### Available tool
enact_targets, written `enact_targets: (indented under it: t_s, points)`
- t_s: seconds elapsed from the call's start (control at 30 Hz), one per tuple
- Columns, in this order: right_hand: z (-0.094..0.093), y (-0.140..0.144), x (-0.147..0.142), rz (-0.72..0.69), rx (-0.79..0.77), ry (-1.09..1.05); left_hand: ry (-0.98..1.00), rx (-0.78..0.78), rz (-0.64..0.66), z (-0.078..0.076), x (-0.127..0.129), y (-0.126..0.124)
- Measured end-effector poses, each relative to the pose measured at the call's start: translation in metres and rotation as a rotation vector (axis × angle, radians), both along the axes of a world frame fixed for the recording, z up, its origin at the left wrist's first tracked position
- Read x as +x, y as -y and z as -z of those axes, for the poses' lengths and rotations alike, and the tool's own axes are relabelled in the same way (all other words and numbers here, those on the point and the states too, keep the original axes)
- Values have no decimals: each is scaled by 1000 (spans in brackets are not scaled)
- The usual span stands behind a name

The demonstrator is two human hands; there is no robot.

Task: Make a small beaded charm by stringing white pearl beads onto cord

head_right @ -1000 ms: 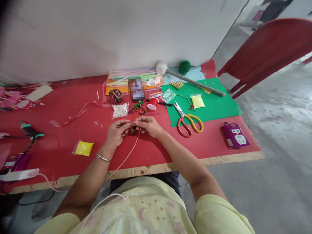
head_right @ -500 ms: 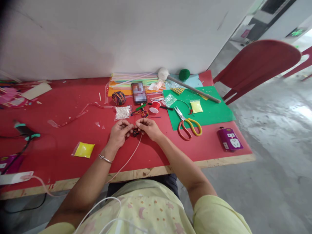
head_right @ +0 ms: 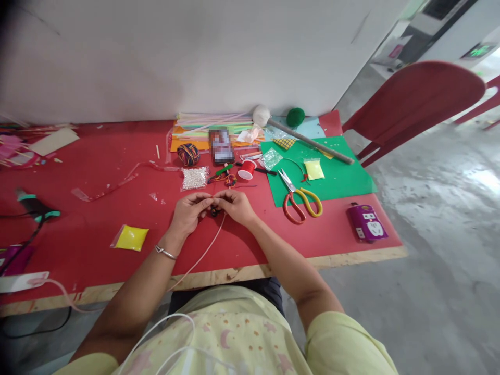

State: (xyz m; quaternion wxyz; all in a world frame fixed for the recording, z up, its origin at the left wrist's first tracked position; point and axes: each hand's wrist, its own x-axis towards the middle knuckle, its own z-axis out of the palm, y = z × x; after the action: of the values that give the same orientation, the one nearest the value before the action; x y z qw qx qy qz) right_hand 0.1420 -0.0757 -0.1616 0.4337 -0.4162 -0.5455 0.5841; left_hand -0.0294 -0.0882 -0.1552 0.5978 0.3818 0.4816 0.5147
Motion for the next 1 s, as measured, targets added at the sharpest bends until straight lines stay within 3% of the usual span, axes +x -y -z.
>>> enact_targets:
  t_s: [0.13,0.27,0.4,0.67,0.87,1.0]
  points:
    - [-3,5,0,49,188,182,-31,-11,-4,-1,-1,-1]
    - [-2,3,3,121,208,171,-53,-32,75,3,-4,-2]
    - [-4,-1,7,96,220,214,-80,-1,86,6,-6,-2]
    - [-4,1,10,50,389,336,-121,27,144,4,-8,-1]
    - [-11,-1,16,-5,365,275,-30,-20,95,-4,-4,-2]
    - [-6,-7,17,-7,302,245,-28,-35,107,-3,-4,-2]
